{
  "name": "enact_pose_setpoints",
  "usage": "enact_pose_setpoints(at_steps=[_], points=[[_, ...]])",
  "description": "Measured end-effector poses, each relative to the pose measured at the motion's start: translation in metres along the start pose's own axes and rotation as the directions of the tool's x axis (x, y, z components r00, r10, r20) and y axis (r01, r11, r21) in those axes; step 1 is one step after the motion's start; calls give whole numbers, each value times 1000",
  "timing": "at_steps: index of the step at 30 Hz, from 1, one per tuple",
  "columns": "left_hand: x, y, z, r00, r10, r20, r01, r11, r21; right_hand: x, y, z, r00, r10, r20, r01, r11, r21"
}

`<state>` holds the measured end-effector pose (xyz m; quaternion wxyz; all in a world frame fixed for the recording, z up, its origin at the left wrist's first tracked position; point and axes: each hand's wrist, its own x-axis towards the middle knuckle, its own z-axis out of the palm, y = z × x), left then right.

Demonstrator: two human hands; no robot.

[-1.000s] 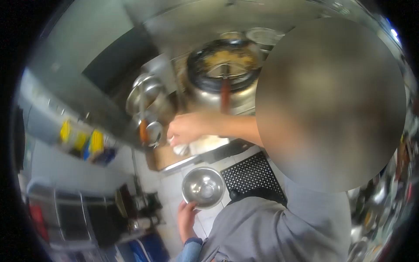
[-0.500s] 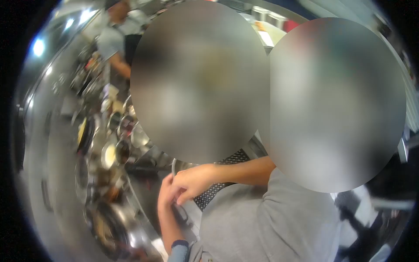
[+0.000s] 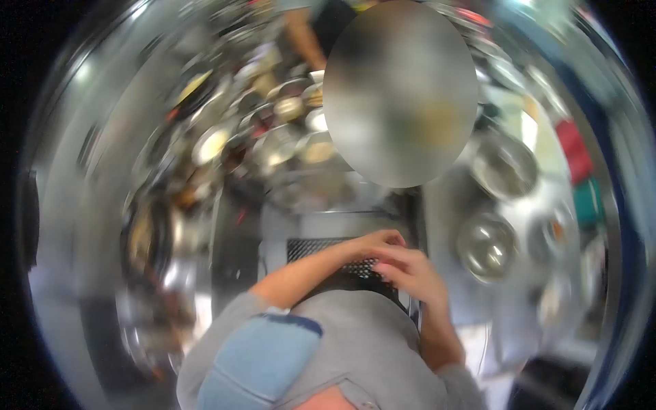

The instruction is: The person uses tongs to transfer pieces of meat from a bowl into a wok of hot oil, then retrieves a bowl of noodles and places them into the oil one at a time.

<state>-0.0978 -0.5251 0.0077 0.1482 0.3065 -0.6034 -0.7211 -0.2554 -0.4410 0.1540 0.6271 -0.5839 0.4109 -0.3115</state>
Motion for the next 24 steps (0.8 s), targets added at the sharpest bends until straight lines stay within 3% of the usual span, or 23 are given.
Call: enact_pose_setpoints(at_steps=[1,5,8,10,13,16,19,21,24], points=[[-10,-11,-21,977,-206,-59,201,976,-84,8,10,-3,997,72,-1,-72,997,23],[-56,-99,-137,869,-300,-393,409,884,229,45,49,-12,974,226,3,-226,974,16],[-105,-145,-227,641,-493,-588,726,639,255,81,78,-11,942,334,13,-333,941,-53],[-144,-177,-285,575,-416,-704,794,491,359,109,106,-14,926,376,24,-370,919,-137],[-197,-226,-357,468,-344,-814,852,419,313,150,111,-6,891,452,-33,-445,859,-252],[-250,-162,-375,365,-490,-792,888,439,138,184,114,-1,858,513,-34,-501,819,-281],[-261,-200,-406,290,-464,-837,930,344,131,209,110,0,806,587,-77,-580,757,-300],[-257,-232,-427,264,-568,-780,924,382,35,226,94,10,798,597,-79,-589,746,-311],[-250,-281,-436,188,-564,-804,867,480,-133,247,57,36,797,604,-18,-580,756,-304]])
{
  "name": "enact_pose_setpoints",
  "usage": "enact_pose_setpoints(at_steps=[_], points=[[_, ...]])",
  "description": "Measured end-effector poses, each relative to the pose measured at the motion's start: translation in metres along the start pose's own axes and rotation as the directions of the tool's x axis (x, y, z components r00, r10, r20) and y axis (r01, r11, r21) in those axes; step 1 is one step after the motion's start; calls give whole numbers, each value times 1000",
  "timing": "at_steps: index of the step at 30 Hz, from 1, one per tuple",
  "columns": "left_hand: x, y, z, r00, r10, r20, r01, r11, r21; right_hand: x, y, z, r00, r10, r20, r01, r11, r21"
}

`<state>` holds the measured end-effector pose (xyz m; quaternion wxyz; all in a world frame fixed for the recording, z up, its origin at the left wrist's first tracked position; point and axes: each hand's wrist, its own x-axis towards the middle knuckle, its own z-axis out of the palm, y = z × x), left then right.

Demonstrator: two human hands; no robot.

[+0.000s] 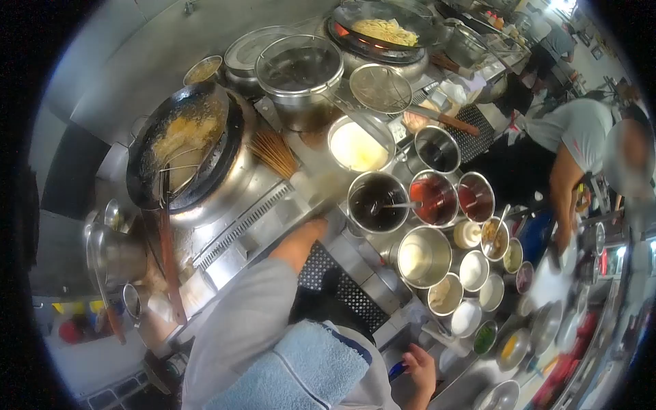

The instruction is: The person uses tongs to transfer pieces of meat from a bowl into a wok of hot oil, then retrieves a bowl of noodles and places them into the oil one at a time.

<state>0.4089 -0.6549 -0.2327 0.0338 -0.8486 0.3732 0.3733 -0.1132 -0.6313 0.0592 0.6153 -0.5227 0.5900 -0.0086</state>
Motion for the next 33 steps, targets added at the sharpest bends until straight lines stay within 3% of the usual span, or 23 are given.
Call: enact_pose_setpoints(at_steps=[2,7,9,10,11,13,14,15,17,18,19,20,21,23,24,25,27,29,31,33], points=[[16,0,11,998,-28,-57,22,995,-95,2,-37,12,997,-37,75,37,999,5],[-21,26,-22,998,9,56,-8,1000,-12,30,-137,41,940,-220,262,224,975,16],[-45,26,-31,990,74,118,-87,991,105,52,-173,53,891,-356,281,347,934,83],[-64,25,-23,986,39,-160,-49,997,-58,70,-190,57,855,-418,305,398,908,128],[-82,23,-6,904,-42,-426,-57,975,-216,86,-210,64,833,-476,284,451,880,152],[-135,15,5,859,163,-486,-248,962,-116,139,-243,75,754,-602,264,506,788,350],[-159,9,14,824,246,-509,-332,940,-83,154,-274,87,775,-585,238,512,803,306],[-169,-4,37,791,294,-536,-404,909,-98,183,-291,90,675,-650,348,416,726,548],[-226,-21,37,944,252,-214,-330,689,-645,217,-347,111,661,-575,482,149,731,666],[-254,-28,40,955,121,-269,-278,677,-681,215,-378,124,616,-541,572,-70,686,724],[-279,-38,47,948,-12,-317,-231,655,-719,204,-402,136,621,-524,584,-175,633,754],[-300,-49,58,934,-228,-274,-155,433,-888,206,-420,150,568,-546,616,-190,641,744],[-320,-60,68,893,-415,-173,-117,158,-981,209,-433,159,514,-564,646,-202,652,730],[-366,-79,67,781,-617,-94,-213,-122,-969,263,-442,178,346,-561,752,-282,702,654],[-390,-86,62,714,-691,-117,-321,-173,-931,280,-444,190,259,-554,791,-316,725,612],[-412,-90,57,640,-757,-130,-427,-210,-879,269,-443,202,359,-547,757,-188,752,632],[-445,-102,49,487,-859,-161,-587,-185,-789,218,-436,227,536,-559,632,81,779,621],[-467,-123,39,379,-907,-184,-639,-113,-761,185,-438,245,470,-550,690,196,828,525],[-487,-125,8,202,-928,-314,-592,140,-794,148,-445,261,411,-555,723,337,830,446],[-503,-125,-21,4,-869,-495,-430,445,-785,133,-454,286,413,-574,707,498,792,353]])
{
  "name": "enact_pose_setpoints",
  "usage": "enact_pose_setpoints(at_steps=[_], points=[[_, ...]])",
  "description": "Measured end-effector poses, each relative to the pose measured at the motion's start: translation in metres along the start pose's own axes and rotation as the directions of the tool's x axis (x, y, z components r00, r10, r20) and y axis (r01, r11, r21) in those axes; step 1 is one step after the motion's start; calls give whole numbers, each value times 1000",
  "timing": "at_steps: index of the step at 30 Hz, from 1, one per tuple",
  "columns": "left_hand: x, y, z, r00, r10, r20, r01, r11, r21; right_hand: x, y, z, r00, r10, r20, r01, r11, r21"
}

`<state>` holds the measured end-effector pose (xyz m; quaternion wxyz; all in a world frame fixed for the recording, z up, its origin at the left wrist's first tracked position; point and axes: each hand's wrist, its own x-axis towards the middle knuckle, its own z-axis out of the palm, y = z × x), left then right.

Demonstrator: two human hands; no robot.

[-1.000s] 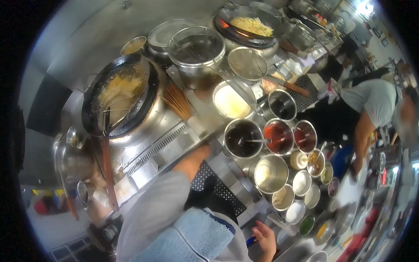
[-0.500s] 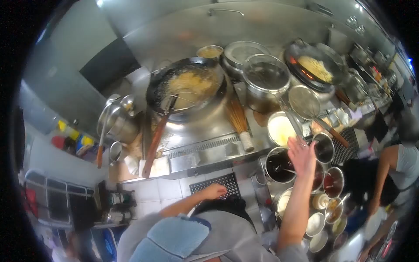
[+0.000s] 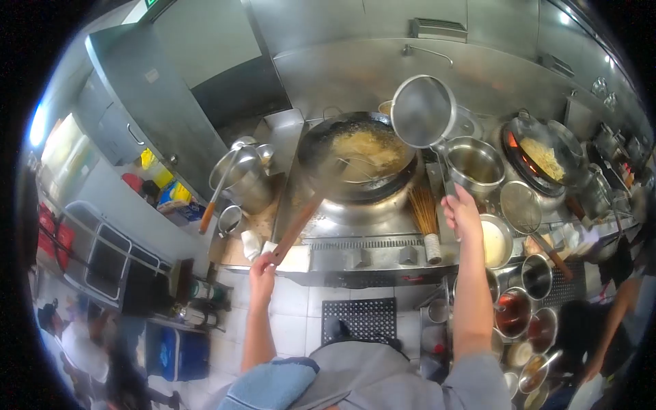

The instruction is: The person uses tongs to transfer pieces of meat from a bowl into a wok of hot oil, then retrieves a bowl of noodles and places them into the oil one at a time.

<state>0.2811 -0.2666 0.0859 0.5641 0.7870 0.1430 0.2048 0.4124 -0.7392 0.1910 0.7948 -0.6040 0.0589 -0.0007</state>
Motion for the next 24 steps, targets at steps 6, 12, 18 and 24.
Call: enact_pose_setpoints(at_steps=[6,12,18,24], points=[[19,78,24,911,226,345,-376,797,473,78,21,47,965,-256,60,205,591,-780],[56,62,34,822,145,551,-542,498,677,104,8,102,983,-154,103,154,368,-917],[64,121,-6,754,223,618,-639,469,610,101,7,120,956,-145,255,273,123,-954],[83,115,-11,730,278,625,-666,496,557,94,-3,134,932,-74,354,355,3,-935]])
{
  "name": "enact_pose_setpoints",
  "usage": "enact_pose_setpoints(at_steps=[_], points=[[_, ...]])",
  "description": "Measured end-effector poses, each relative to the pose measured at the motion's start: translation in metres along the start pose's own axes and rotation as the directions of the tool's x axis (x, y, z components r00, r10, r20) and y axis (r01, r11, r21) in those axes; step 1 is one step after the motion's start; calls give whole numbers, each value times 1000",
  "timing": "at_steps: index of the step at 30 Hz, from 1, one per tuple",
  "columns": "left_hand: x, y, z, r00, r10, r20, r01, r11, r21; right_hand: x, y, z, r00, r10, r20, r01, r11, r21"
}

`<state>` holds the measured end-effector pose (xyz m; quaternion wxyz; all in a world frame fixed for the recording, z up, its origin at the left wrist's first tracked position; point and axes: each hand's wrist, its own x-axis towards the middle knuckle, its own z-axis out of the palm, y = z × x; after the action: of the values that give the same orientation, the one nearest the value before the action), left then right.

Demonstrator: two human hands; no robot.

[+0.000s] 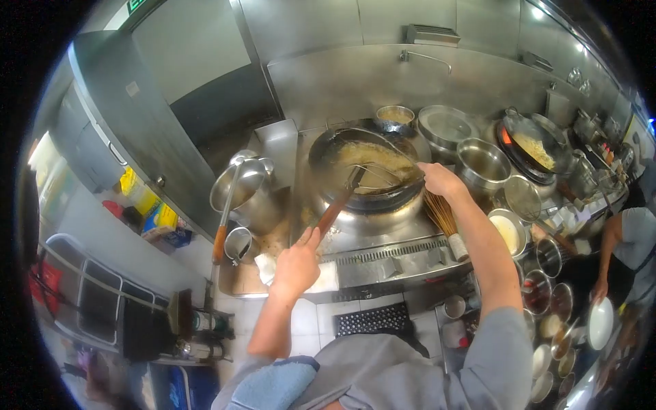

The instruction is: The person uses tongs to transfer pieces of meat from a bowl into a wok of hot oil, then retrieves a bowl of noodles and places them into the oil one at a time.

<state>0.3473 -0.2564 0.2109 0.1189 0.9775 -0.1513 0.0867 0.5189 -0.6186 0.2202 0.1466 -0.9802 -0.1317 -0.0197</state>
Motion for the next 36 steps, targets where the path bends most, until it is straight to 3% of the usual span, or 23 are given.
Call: enact_pose_setpoints(at_steps=[3,6,10,11,14,18,22,25,28,34,36], points=[[1,4,-7,1000,5,-8,-5,1000,2,-4,-10,-15,1000,28,14,-28,999,-30],[9,6,-12,996,-61,63,63,997,-37,7,10,-12,995,-73,-68,70,997,-46],[25,-12,7,979,-135,150,139,990,-17,-1,12,-34,986,-81,-143,83,997,6],[19,-5,9,994,-87,63,84,995,52,-11,13,-52,993,-61,-102,64,998,26],[17,6,17,991,-117,59,114,992,45,-22,36,-65,997,-32,-64,34,999,36],[29,14,35,990,-128,62,124,990,72,-37,59,-67,988,-84,-127,91,994,52],[17,31,23,988,-134,75,128,988,87,-47,72,-54,977,-21,-211,38,996,77],[10,28,19,988,-134,76,127,988,87,-54,69,-55,987,116,-109,-91,973,211],[10,23,21,992,-113,59,110,992,59,-49,70,-45,987,135,-88,-116,975,192],[1,29,17,994,-100,43,97,993,69,-1,67,-10,979,-86,-183,92,995,26],[-3,27,17,995,-93,38,91,994,62,10,49,-11,994,-43,-105,50,997,66]])
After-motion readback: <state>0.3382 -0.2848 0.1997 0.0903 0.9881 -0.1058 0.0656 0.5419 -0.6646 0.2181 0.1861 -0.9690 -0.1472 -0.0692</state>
